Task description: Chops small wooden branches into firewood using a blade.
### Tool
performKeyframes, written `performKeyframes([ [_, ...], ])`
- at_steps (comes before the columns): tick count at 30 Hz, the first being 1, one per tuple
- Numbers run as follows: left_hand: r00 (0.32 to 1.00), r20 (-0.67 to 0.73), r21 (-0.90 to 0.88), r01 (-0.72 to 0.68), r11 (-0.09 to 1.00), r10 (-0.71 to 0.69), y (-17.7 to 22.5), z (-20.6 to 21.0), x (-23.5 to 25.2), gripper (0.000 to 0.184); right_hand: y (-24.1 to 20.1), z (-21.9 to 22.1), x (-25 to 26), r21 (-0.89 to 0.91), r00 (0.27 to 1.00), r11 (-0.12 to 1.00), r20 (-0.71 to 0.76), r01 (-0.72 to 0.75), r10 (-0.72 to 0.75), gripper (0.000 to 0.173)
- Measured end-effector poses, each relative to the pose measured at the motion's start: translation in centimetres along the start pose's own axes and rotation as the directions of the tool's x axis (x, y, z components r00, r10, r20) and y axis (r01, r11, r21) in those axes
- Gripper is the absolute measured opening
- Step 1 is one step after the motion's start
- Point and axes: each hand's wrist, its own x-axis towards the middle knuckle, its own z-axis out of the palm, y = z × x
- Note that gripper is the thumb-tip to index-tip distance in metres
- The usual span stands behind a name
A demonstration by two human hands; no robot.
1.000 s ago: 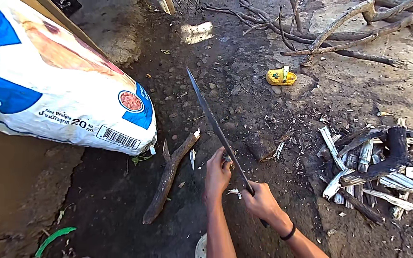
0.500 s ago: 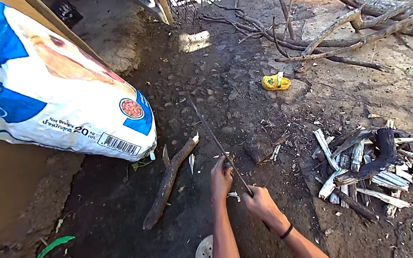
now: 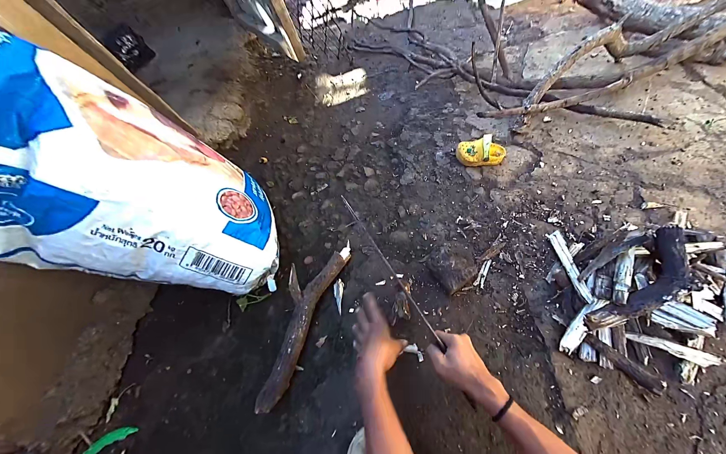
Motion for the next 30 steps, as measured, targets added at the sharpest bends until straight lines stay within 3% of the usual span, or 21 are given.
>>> performKeyframes([
  [2, 0.984, -0.174, -0.111, 0.026, 0.993, -0.046, -1.5, -2.9, -1.3, 0.113, -0.2, -0.7, -0.4, 0.055, 0.993, 0.994, -0.068, 0.096, -0.092, 0.028],
  [4, 0.911, -0.411, -0.169, -0.069, 0.983, -0.007, -2.8, -6.3, -3.3, 0.064, -0.4, -0.5, -2.0, 0.13, 0.948, 0.955, -0.212, 0.267, -0.236, 0.025],
  [6, 0.747, -0.662, -0.264, -0.298, 0.917, 0.052, -2.8, -9.0, -4.5, 0.023, -1.0, -0.4, -2.1, 0.182, 0.819, 0.838, -0.395, 0.514, -0.417, 0.022],
  [8, 0.574, -0.817, -0.322, -0.531, 0.784, 0.053, -1.3, -10.6, -5.9, 0.016, -1.0, 0.2, -1.4, 0.146, 0.732, 0.779, -0.48, 0.61, -0.483, 0.02],
  [9, 0.5, -0.865, -0.324, -0.618, 0.716, 0.04, -0.2, -11.4, -6.8, 0.013, -0.7, 0.8, -1.2, 0.092, 0.774, 0.842, -0.455, 0.532, -0.44, 0.02],
  [10, 0.431, -0.902, -0.319, -0.695, 0.644, 0.019, 1.2, -12.4, -7.7, 0.009, -0.5, 1.2, -1.2, 0.04, 0.883, 0.933, -0.341, 0.358, -0.324, 0.022],
  [11, 0.377, -0.926, -0.314, -0.765, 0.562, -0.003, 2.5, -13.4, -8.5, 0.005, -0.6, 1.0, -0.9, -0.002, 0.98, 0.99, -0.144, 0.141, -0.139, 0.027],
  [12, 0.34, -0.94, -0.302, -0.821, 0.484, -0.01, 3.6, -14.6, -9.5, 0.006, -0.9, 0.7, -0.4, -0.041, 1.0, 0.999, -0.002, 0.001, -0.002, 0.031],
  [14, 0.295, -0.955, -0.267, -0.903, 0.336, 0.033, 5.6, -17.5, -11.4, 0.022, -1.7, 0.0, -0.4, -0.053, 0.996, 0.998, 0.072, -0.046, 0.05, 0.032],
  [17, 0.238, -0.95, -0.22, -0.97, 0.106, 0.203, 7.4, -21.4, -12.6, 0.026, -2.7, -0.8, -2.0, 0.036, 0.957, 0.973, -0.19, 0.229, -0.218, 0.026],
  [18, 0.163, -0.9, -0.124, -0.985, 0.122, 0.405, 5.3, -22.6, -11.8, 0.031, -2.9, -1.0, -2.2, 0.042, 0.888, 0.933, -0.326, 0.357, -0.325, 0.024],
  [19, 0.151, -0.688, 0.061, -0.963, 0.263, 0.71, 1.6, -24.5, -11.2, 0.034, -2.7, -1.1, -2.2, 0.033, 0.825, 0.898, -0.412, 0.439, -0.388, 0.021],
  [20, 0.256, -0.752, 0.127, -0.848, 0.515, 0.607, 1.5, -23.0, -11.9, 0.029, -2.3, -0.9, -2.2, 0.009, 0.8, 0.892, -0.446, 0.451, -0.401, 0.02],
  [21, 0.352, -0.868, 0.058, -0.63, 0.775, 0.351, 4.1, -21.0, -13.0, 0.023, -1.6, -0.5, -2.1, -0.02, 0.841, 0.926, -0.41, 0.378, -0.352, 0.021],
  [22, 0.363, -0.924, -0.063, -0.457, 0.887, 0.122, 7.1, -19.5, -13.4, 0.02, -0.8, -0.3, -2.3, -0.042, 0.933, 0.974, -0.282, 0.221, -0.223, 0.025],
  [23, 0.279, -0.955, -0.035, -0.446, 0.894, 0.102, 7.1, -18.0, -12.7, 0.021, -0.4, -0.2, -2.4, -0.071, 0.995, 0.997, -0.098, 0.028, -0.035, 0.03],
  [24, 0.239, -0.922, 0.163, -0.472, 0.866, 0.304, 4.2, -17.0, -12.0, 0.028, -0.1, 0.0, -2.2, -0.102, 0.996, 0.991, 0.018, -0.09, 0.092, 0.033],
  [26, 0.2, -0.856, 0.335, -0.491, 0.805, 0.478, 2.2, -16.7, -12.0, 0.032, -0.3, 0.1, -2.0, -0.167, 0.982, 0.974, 0.086, -0.153, 0.169, 0.035],
  [27, 0.265, -0.849, 0.287, -0.496, 0.82, 0.457, 3.7, -16.6, -14.2, 0.026, -0.3, 0.4, -2.3, -0.186, 0.981, 0.971, 0.093, -0.15, 0.17, 0.035],
  [28, 0.404, -0.805, 0.202, -0.501, 0.842, 0.434, 5.9, -16.5, -17.8, 0.023, -0.3, 0.7, -2.5, -0.193, 0.981, 0.971, 0.1, -0.143, 0.164, 0.035],
  [30, 0.671, -0.493, 0.042, -0.618, 0.785, 0.554, 8.9, -16.2, -24.9, 0.028, 0.1, 1.2, -2.5, -0.18, 0.985, 0.976, 0.104, -0.12, 0.14, 0.035],
])
